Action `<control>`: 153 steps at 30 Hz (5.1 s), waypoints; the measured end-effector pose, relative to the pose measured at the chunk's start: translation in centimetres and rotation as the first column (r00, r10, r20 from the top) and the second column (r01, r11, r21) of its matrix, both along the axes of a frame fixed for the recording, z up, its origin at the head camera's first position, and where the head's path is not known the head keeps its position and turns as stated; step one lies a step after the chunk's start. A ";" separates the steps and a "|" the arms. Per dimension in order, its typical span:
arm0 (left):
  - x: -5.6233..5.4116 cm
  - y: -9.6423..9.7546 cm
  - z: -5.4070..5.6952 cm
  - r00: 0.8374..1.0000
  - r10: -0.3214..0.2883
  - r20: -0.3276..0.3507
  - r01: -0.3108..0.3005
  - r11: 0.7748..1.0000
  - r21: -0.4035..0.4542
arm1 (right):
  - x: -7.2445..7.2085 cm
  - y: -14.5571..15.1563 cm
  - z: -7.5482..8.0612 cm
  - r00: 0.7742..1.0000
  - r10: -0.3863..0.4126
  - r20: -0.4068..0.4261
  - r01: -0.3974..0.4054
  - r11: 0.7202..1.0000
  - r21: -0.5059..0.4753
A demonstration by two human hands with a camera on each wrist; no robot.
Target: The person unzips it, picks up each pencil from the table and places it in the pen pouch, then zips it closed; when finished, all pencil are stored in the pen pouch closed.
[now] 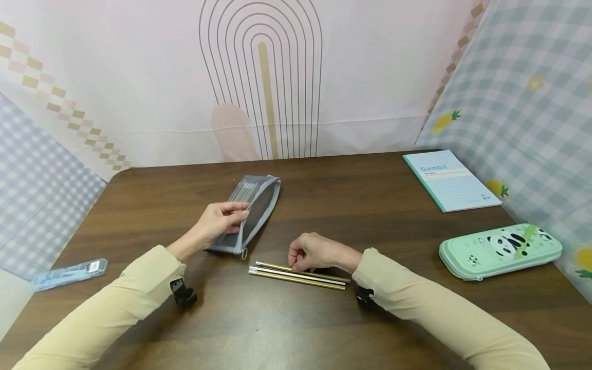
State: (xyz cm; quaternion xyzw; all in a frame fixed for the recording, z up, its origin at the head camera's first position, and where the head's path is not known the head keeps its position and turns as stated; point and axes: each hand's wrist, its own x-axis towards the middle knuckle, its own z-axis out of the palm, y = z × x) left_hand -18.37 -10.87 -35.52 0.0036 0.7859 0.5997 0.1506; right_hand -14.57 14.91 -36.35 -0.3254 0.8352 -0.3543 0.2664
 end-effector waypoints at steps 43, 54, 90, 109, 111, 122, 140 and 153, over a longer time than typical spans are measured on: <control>0.2 0.4 0.3 1.000 0.004 -0.010 -0.004 1.000 0.014 | -7.5 -7.1 0.9 0.661 -0.404 0.632 0.641 0.742 -0.196; 0.2 0.4 0.3 1.000 0.001 -0.002 0.000 1.000 0.021 | -7.4 -7.0 0.7 0.634 -0.418 0.650 0.685 0.694 -0.222; 0.4 0.3 -0.1 1.000 0.001 -0.006 -0.001 1.000 0.003 | 0.7 0.2 -0.8 0.999 -0.023 0.027 0.027 0.992 -0.125; 0.3 0.3 -0.1 1.000 -0.002 -0.010 0.002 1.000 0.013 | 0.7 -0.7 -0.2 0.967 0.020 -0.255 -0.008 0.999 0.047; 0.3 0.3 -0.1 1.000 0.000 -0.010 0.000 1.000 0.014 | 0.7 -0.6 0.0 0.961 0.015 -0.276 -0.002 0.999 0.049; 0.3 0.3 -0.1 1.000 -0.002 0.001 0.002 1.000 0.006 | -0.7 -0.2 1.5 0.952 -0.236 -0.193 0.194 0.958 -0.212; 0.0 0.4 -0.1 1.000 -0.004 -0.003 0.004 1.000 0.016 | -5.7 -5.2 1.1 0.705 -0.381 0.598 0.589 0.785 -0.194; 0.1 0.4 -0.1 1.000 -0.007 -0.002 0.007 1.000 0.017 | -6.8 -6.6 0.9 0.647 -0.385 0.658 0.662 0.712 -0.233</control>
